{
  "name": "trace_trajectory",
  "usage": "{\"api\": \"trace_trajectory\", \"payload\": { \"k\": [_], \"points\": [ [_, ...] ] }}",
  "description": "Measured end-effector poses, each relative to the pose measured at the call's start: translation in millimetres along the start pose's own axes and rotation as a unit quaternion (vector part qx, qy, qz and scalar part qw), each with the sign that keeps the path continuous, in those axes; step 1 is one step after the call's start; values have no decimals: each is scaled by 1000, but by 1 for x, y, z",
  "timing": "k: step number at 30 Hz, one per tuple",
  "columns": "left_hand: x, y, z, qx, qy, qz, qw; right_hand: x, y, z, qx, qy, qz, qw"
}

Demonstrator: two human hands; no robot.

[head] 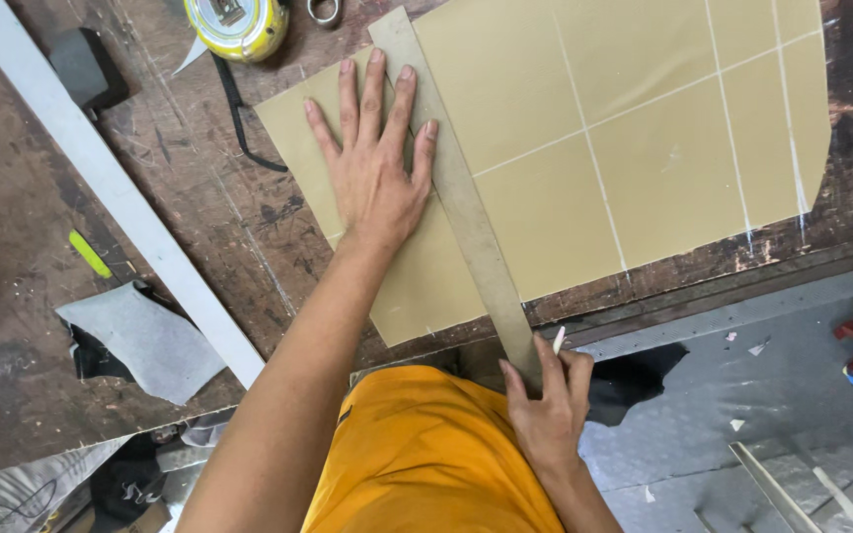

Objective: The person uses a ruler and white chalk to draw straight lines on a large piece of cardboard. They then place a small yellow template on the cardboard and trace its outline with the chalk.

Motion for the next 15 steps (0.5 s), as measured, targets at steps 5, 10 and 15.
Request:
{"api": "trace_trajectory", "payload": {
  "k": [5, 10, 15],
  "points": [
    [-6, 14, 8, -15, 4, 8, 1000, 0, -1, 11, 13, -7, -4, 1000],
    [-11, 22, 3, 96, -4, 59, 994, -2, 3, -2, 30, 11, -15, 999],
    [-16, 35, 11, 197, -49, 76, 976, -5, -1, 1, 34, -15, -8, 999]
  ]
}}
Point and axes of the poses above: each hand's wrist, its own z-axis towards the middle knuckle, its own y-axis out of the back of the hand, x = y × z, the point moved 6 cm from there along z, towards the middle knuckle, and after that the axes turned 15 degrees about z, right-handed, at the moved point
